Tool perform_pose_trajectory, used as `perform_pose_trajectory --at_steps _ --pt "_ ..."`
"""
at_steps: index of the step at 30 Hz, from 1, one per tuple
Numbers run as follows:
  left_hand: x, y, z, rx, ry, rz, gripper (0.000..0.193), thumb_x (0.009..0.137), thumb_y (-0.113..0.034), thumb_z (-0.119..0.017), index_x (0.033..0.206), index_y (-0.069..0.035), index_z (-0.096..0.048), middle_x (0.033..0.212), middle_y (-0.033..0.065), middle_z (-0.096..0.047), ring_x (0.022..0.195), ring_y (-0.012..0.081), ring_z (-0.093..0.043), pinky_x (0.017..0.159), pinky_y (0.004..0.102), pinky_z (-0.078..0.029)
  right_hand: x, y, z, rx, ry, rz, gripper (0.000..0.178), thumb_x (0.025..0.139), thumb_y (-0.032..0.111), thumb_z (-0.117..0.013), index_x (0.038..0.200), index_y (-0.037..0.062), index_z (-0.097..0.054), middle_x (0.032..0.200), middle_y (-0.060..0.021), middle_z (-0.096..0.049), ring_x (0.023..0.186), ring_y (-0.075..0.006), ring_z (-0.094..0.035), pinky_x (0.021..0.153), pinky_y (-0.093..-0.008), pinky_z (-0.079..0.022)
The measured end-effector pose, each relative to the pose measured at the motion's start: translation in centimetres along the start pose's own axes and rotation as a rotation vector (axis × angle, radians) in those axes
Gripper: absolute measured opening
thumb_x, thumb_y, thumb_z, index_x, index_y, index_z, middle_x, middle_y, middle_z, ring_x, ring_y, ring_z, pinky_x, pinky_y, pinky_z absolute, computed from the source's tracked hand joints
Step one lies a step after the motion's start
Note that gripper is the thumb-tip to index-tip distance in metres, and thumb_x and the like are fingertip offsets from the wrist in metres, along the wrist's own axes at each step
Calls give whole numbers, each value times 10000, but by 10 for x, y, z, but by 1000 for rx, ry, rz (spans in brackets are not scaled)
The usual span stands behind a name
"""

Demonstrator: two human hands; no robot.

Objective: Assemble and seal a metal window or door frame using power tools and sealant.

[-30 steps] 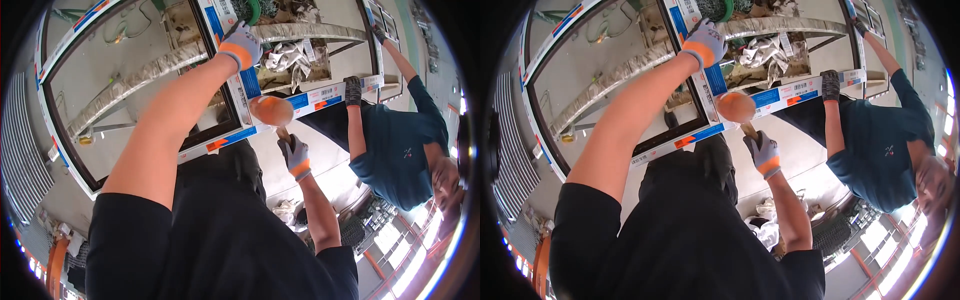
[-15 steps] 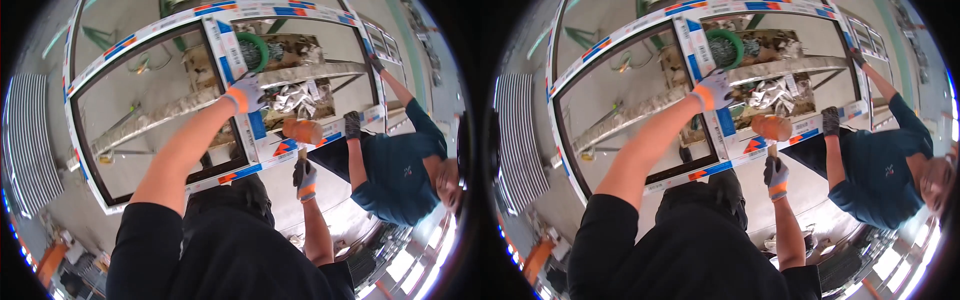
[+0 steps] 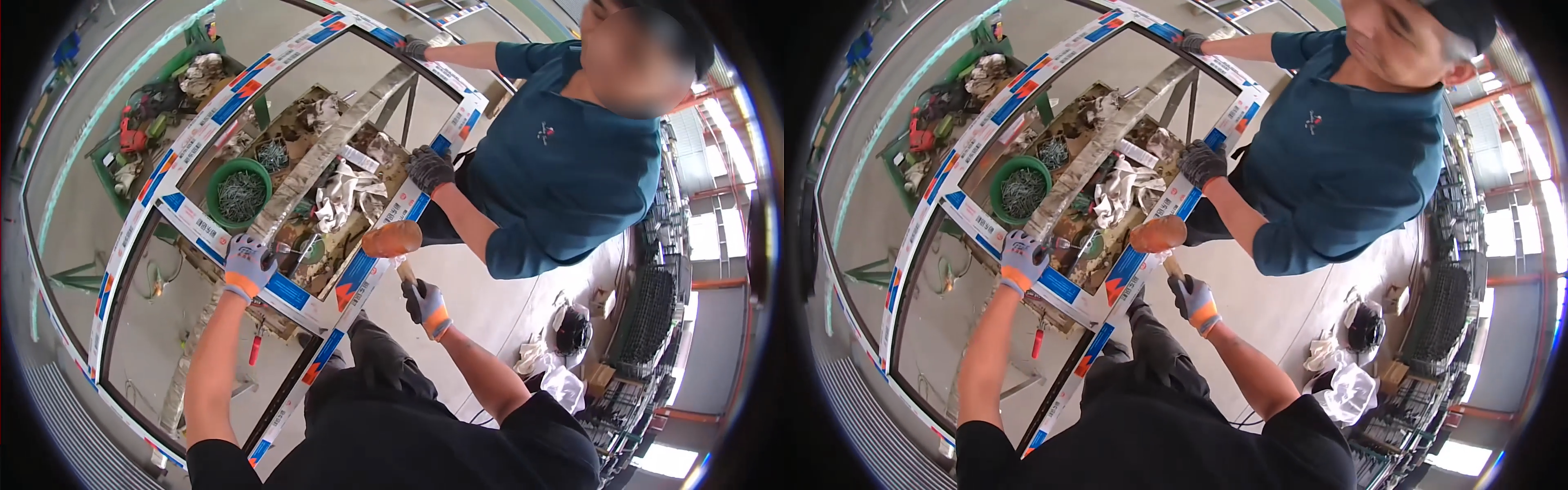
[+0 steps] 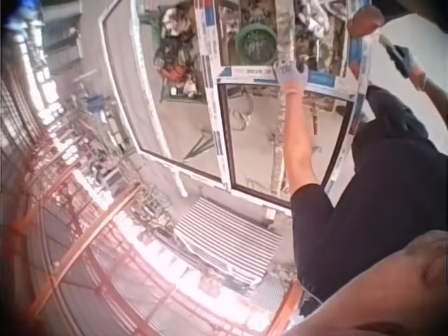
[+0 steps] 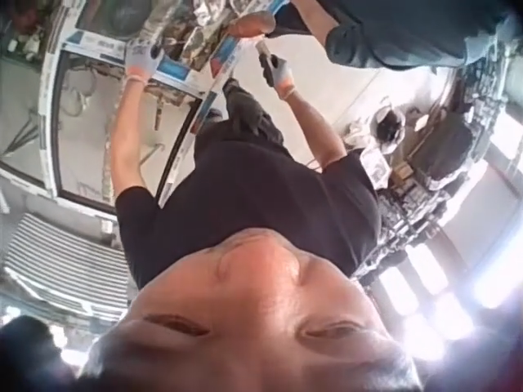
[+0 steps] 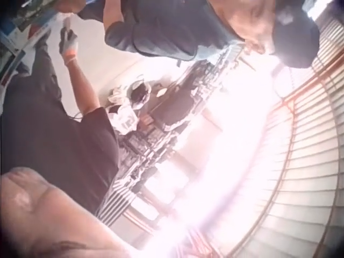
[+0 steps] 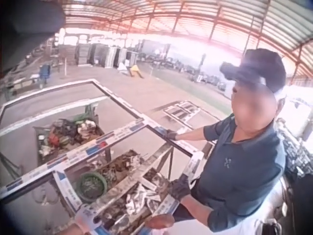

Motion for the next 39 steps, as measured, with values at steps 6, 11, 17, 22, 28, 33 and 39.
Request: perform_pose_trajectory --at_steps 6,11,17,22,28,33,39 --pt "3 -4 -14 142 50 132 429 842 -477 -596 860 -72 -736 960 113 -698 1136 310 -536 1068 439 -315 19 0 -2 -26 -6 33 284 959 350 -607 846 90 -593 580 68 -450 442 -33 -397 390 -221 -292" --pt "20 -9 -9 211 249 276 454 854 -472 -602 928 -41 -724 989 140 -710 1159 333 -547 1099 439 -306 28 15 -10 -114 12 60 293 959 354 -604 826 93 -586 579 59 -455 445 -41 -403 394 -227 -299" --pt "14 6 -28 343 140 183 483 864 -508 -561 855 -54 -724 909 152 -716 1066 302 -610 1062 407 -341 36 5 -14 -287 -8 166 331 951 356 -609 797 64 -582 576 43 -484 452 -63 -423 414 -248 -316" --pt "33 -8 -12 233 448 239 559 915 -518 -466 916 -27 -734 917 140 -732 1036 262 -636 1061 411 -324 34 8 -8 -497 -36 221 361 942 381 -602 872 27 -619 676 -100 -590 598 -233 -549 536 -366 -415" --pt "29 -6 -17 273 366 209 526 903 -506 -491 857 -44 -736 911 147 -732 990 262 -652 1026 415 -365 37 14 -4 -705 -24 301 382 938 405 -589 952 26 -629 840 -259 -661 824 -446 -630 694 -496 -486" --pt "36 -9 -9 273 345 226 505 886 -498 -516 808 -51 -736 870 147 -726 915 275 -663 1036 406 -371 41 20 1 -685 -76 424 335 923 332 -638 912 -3 -631 725 -238 -615 652 -399 -593 608 -432 -454" --pt "23 6 -17 291 138 29 484 880 -492 -527 717 -78 -718 800 134 -718 806 270 -662 993 410 -385 36 27 0 -586 -144 454 337 921 324 -655 878 -9 -627 623 -143 -597 529 -222 -556 535 -375 -424"
Point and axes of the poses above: each hand's wrist, its own x-axis towards the middle knuckle, its own z-axis out of the back of the hand, y = z × x, the point moved 3 cm from there along x, towards the middle knuckle
